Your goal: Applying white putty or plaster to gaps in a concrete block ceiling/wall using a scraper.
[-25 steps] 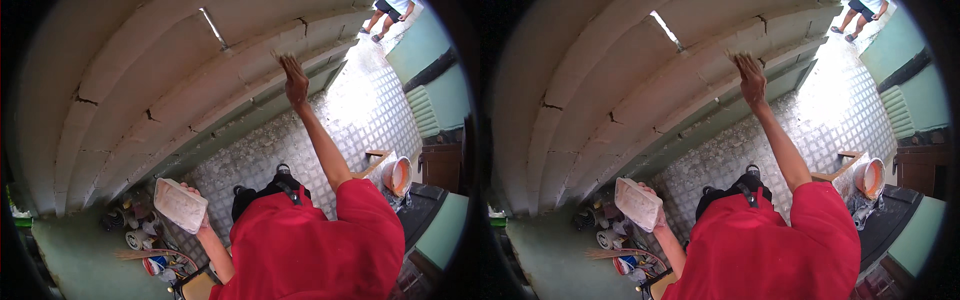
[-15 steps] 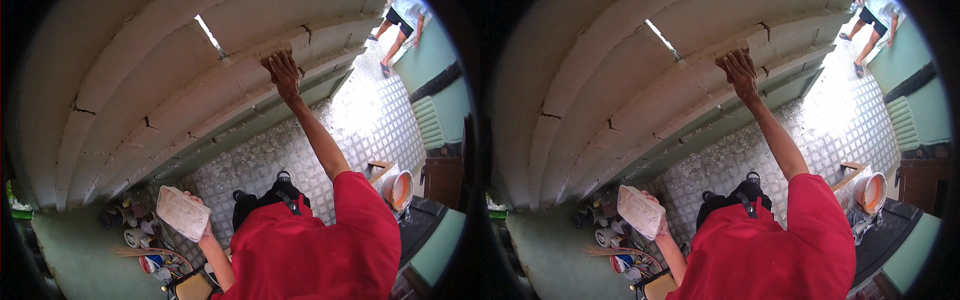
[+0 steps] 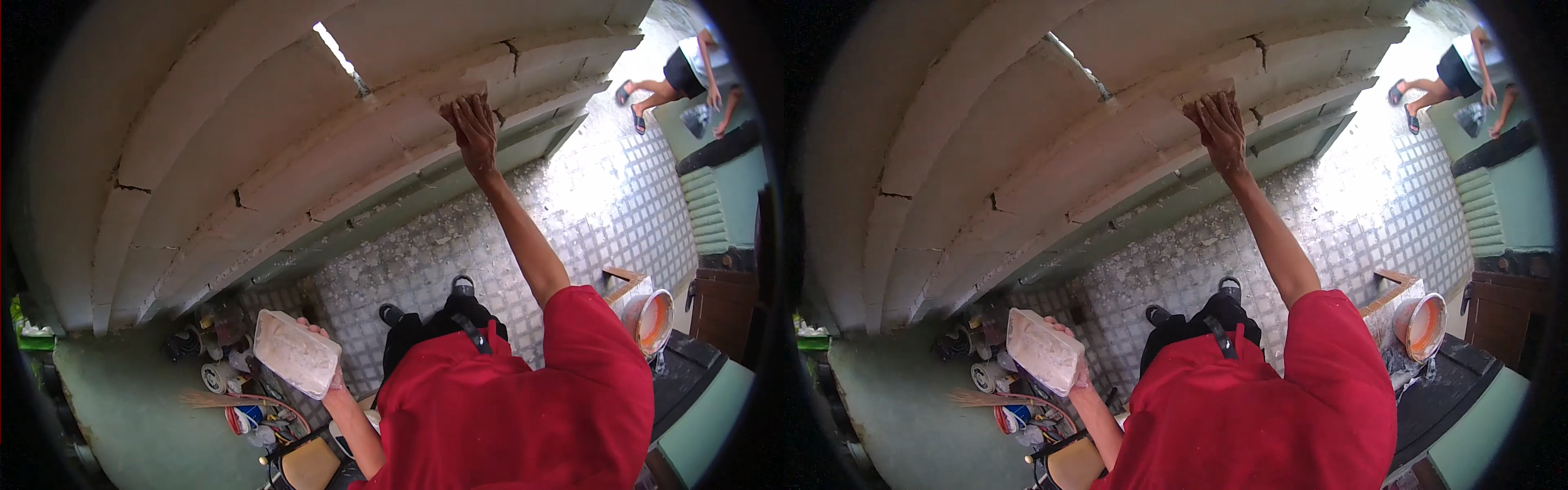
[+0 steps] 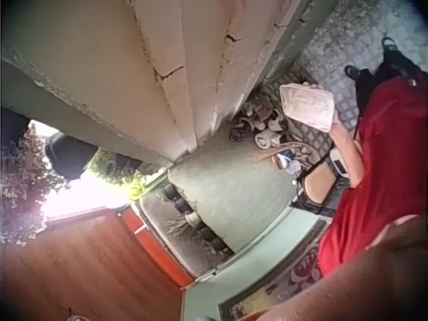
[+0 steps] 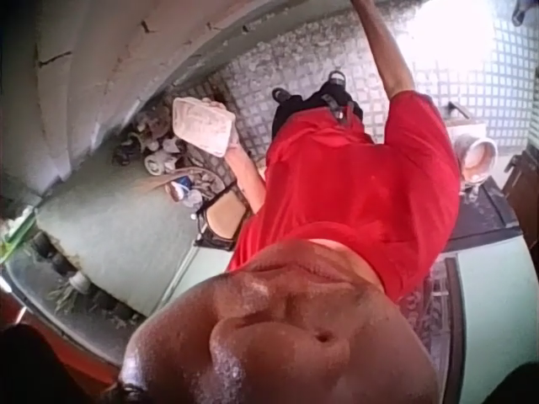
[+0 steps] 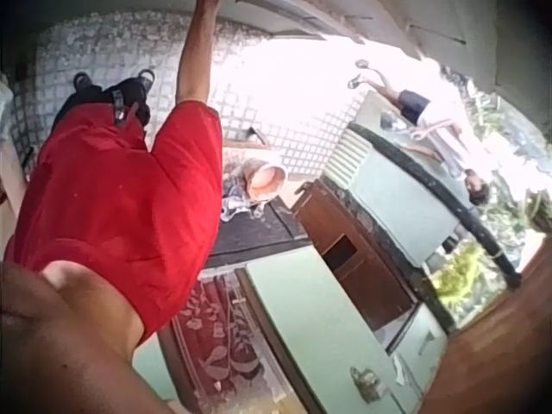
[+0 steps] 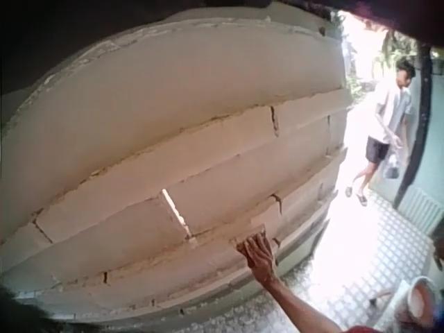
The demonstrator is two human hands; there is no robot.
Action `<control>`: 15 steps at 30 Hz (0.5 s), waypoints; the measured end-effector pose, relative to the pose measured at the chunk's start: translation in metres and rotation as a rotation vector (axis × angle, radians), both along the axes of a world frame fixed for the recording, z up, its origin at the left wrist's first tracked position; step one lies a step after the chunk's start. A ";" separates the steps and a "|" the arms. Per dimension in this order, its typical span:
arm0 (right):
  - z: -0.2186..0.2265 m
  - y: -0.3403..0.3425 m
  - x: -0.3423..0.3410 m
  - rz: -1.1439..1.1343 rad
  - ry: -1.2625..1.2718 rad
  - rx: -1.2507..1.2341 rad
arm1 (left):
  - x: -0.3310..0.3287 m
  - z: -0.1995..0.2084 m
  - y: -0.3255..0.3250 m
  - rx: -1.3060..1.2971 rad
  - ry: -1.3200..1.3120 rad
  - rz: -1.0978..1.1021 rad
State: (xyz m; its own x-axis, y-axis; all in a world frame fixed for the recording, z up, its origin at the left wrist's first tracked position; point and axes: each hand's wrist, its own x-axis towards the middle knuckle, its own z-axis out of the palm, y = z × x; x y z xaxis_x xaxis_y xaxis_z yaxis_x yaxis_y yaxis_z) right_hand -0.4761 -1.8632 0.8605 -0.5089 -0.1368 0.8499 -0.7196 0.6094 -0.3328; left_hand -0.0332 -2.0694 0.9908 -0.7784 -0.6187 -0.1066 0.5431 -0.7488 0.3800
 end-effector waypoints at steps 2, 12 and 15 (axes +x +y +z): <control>0.012 0.007 0.006 0.043 -0.046 -0.208 | -0.005 0.004 0.003 0.002 0.007 0.007; 0.078 -0.002 0.014 -0.069 -0.531 -0.314 | -0.015 0.014 0.003 -0.033 -0.021 -0.014; 0.092 -0.030 0.044 0.062 -0.572 -0.340 | -0.027 0.017 0.009 -0.010 -0.023 -0.024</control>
State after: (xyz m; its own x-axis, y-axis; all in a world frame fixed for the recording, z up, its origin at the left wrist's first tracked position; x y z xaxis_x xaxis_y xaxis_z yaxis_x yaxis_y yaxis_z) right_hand -0.4321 -1.8930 0.9524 -0.8919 0.0471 0.4497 -0.4035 0.3662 -0.8385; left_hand -0.0602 -2.0608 1.0080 -0.7907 -0.6007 -0.1186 0.5158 -0.7578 0.3996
